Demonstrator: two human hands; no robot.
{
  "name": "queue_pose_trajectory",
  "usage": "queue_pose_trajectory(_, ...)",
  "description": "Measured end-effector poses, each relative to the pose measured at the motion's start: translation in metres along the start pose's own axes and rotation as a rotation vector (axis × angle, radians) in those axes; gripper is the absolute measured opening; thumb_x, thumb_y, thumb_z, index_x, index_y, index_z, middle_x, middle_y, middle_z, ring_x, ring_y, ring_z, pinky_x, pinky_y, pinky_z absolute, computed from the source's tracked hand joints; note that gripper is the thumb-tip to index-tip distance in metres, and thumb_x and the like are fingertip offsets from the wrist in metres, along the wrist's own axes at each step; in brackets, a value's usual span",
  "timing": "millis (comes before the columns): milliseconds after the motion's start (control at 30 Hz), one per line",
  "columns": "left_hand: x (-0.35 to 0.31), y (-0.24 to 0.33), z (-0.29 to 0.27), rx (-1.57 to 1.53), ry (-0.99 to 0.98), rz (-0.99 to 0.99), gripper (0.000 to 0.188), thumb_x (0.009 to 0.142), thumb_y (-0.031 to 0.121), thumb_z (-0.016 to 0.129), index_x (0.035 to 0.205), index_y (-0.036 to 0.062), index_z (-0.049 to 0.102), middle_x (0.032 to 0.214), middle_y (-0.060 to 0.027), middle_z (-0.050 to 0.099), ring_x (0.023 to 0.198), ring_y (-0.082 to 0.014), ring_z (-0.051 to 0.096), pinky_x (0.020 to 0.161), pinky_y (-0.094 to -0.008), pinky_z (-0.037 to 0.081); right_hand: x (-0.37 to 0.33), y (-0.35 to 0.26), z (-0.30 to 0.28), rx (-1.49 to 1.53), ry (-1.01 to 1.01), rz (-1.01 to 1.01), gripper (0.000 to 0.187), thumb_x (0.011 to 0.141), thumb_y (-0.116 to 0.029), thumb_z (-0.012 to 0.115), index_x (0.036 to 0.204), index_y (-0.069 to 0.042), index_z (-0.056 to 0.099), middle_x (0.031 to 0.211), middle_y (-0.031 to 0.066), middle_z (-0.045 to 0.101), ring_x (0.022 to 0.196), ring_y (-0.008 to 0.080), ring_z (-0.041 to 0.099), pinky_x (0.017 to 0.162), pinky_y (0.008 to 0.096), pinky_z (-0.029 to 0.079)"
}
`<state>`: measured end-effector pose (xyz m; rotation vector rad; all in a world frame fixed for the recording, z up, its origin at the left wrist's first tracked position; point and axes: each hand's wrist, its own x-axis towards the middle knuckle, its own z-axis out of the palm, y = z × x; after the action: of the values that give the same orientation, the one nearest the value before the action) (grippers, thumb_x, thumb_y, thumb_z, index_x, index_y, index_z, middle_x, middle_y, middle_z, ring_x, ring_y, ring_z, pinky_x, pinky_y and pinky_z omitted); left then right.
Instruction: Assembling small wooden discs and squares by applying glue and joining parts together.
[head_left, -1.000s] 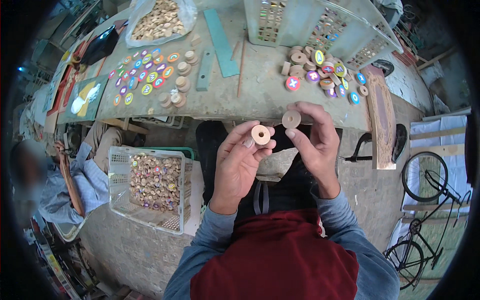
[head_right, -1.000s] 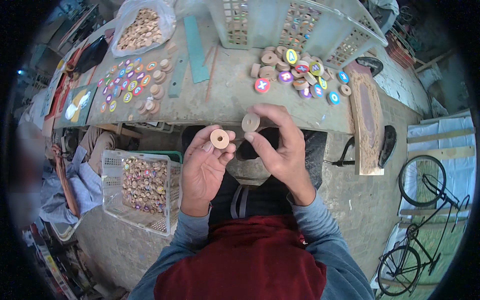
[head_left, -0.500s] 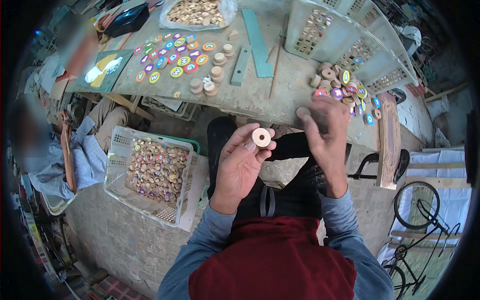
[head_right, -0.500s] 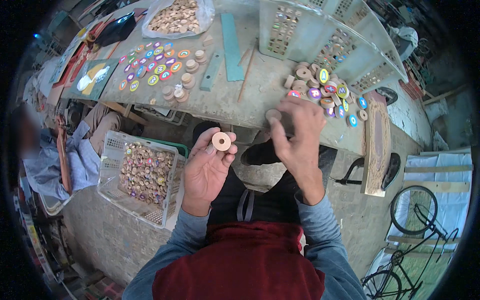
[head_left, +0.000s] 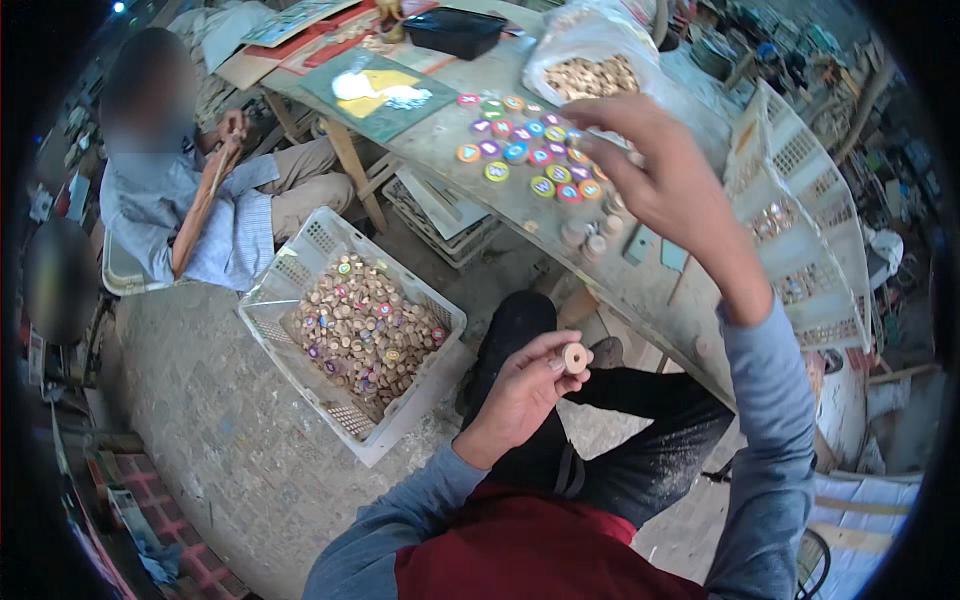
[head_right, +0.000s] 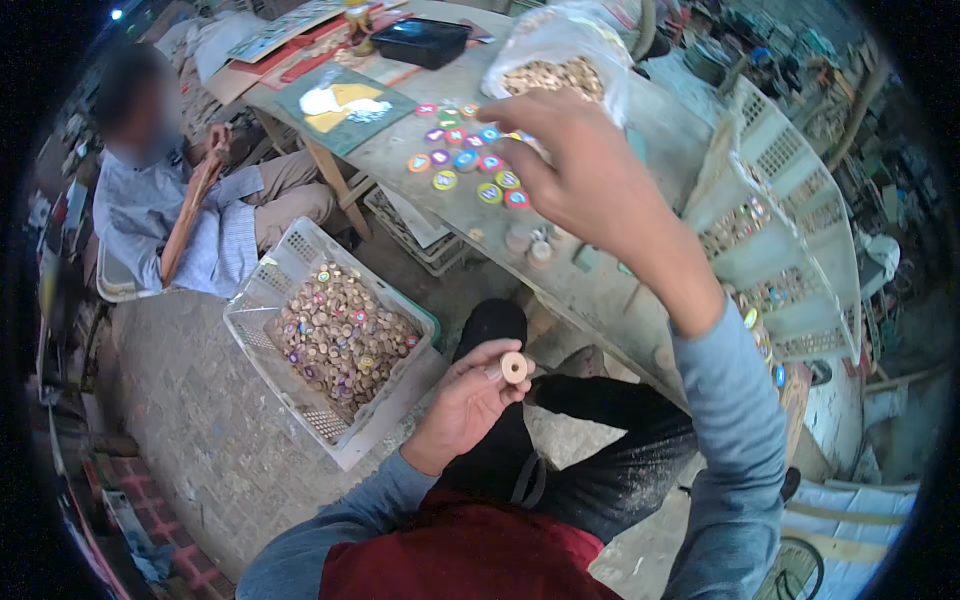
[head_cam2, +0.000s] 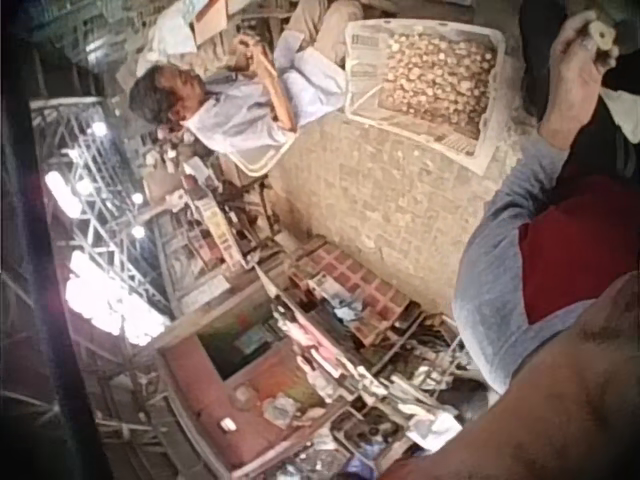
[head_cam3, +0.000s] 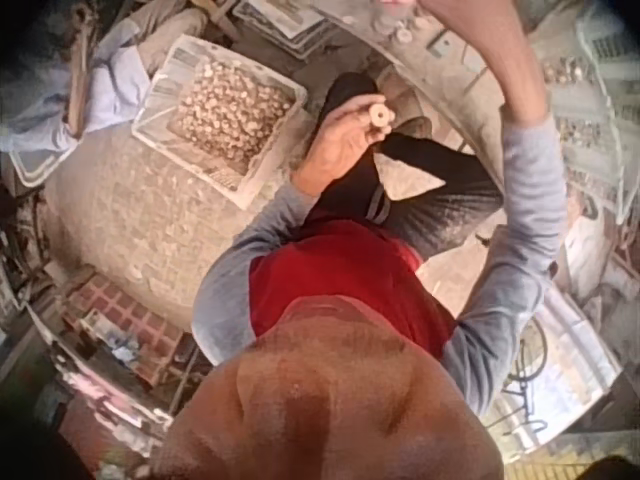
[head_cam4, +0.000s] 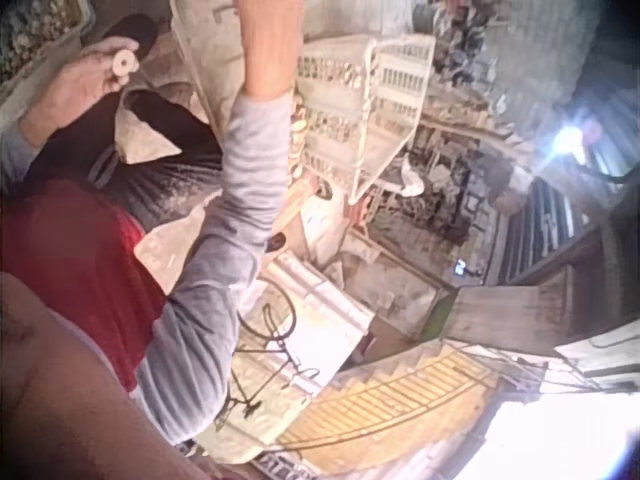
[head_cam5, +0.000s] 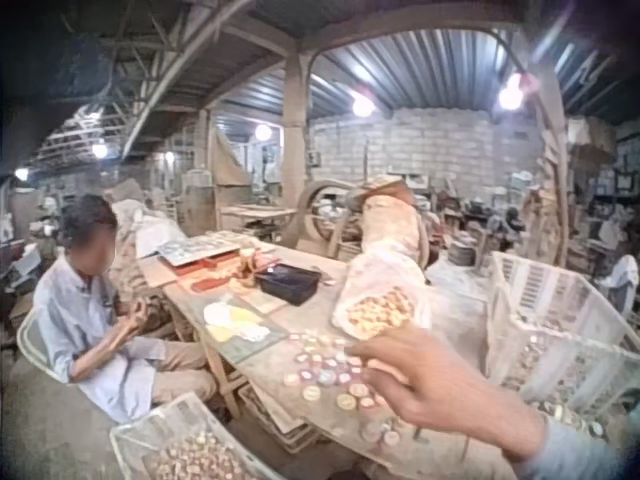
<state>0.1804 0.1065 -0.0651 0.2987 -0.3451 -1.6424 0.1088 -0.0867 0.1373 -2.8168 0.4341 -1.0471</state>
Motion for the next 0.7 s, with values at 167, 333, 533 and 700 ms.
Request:
queue_pose_trajectory(167, -0.015, 0.015, -0.011, 0.002, 0.012, 0.053, 0.037, 0.096, 0.011, 0.05, 0.132, 0.0021, 0.053, 0.119, -0.0144, 0.062, 0.1, -0.0198, 0.062, 0.089, -0.0314, 0.049, 0.075, 0.046, 0.088, -0.093, -0.401, -0.049, 0.035, 0.09, -0.011, 0.058, 0.125, -0.008, 0.061, 0.111, 0.0172, 0.065, 0.105, 0.0357, 0.06, 0.093, 0.0443, 0.046)
queue_pose_trajectory(333, -0.03, 0.032, -0.025, 0.016, 0.103, 0.143, 0.036, 0.097, 0.011, 0.049, 0.131, 0.001, 0.053, 0.118, -0.0155, 0.062, 0.1, -0.0203, 0.062, 0.089, -0.0319, 0.049, 0.125, 0.08, 0.159, -0.245, -0.382, 0.16, 0.049, 0.081, -0.011, 0.053, 0.129, -0.019, 0.06, 0.12, 0.0122, 0.065, 0.116, 0.0338, 0.057, 0.099, 0.0478, 0.043)
queue_pose_trajectory(533, -0.042, 0.049, -0.039, 0.02, 0.176, 0.231, 0.035, 0.096, 0.01, 0.05, 0.129, -0.0007, 0.054, 0.116, -0.0164, 0.063, 0.1, -0.0205, 0.062, 0.088, -0.0325, 0.05, 0.152, 0.087, 0.202, -0.169, -0.54, 0.323, 0.053, 0.083, -0.015, 0.051, 0.135, -0.023, 0.057, 0.137, 0.0134, 0.055, 0.133, 0.0366, 0.044, 0.107, 0.0671, 0.026)
queue_pose_trajectory(700, -0.043, 0.054, -0.037, 0.017, 0.194, 0.235, 0.035, 0.096, 0.01, 0.05, 0.129, -0.0009, 0.055, 0.116, -0.0163, 0.064, 0.098, -0.0205, 0.063, 0.086, -0.0319, 0.051, 0.167, 0.08, 0.21, -0.197, -0.641, 0.498, 0.054, 0.085, -0.019, 0.052, 0.138, -0.021, 0.053, 0.14, 0.0135, 0.053, 0.136, 0.0401, 0.039, 0.108, 0.0705, 0.02)
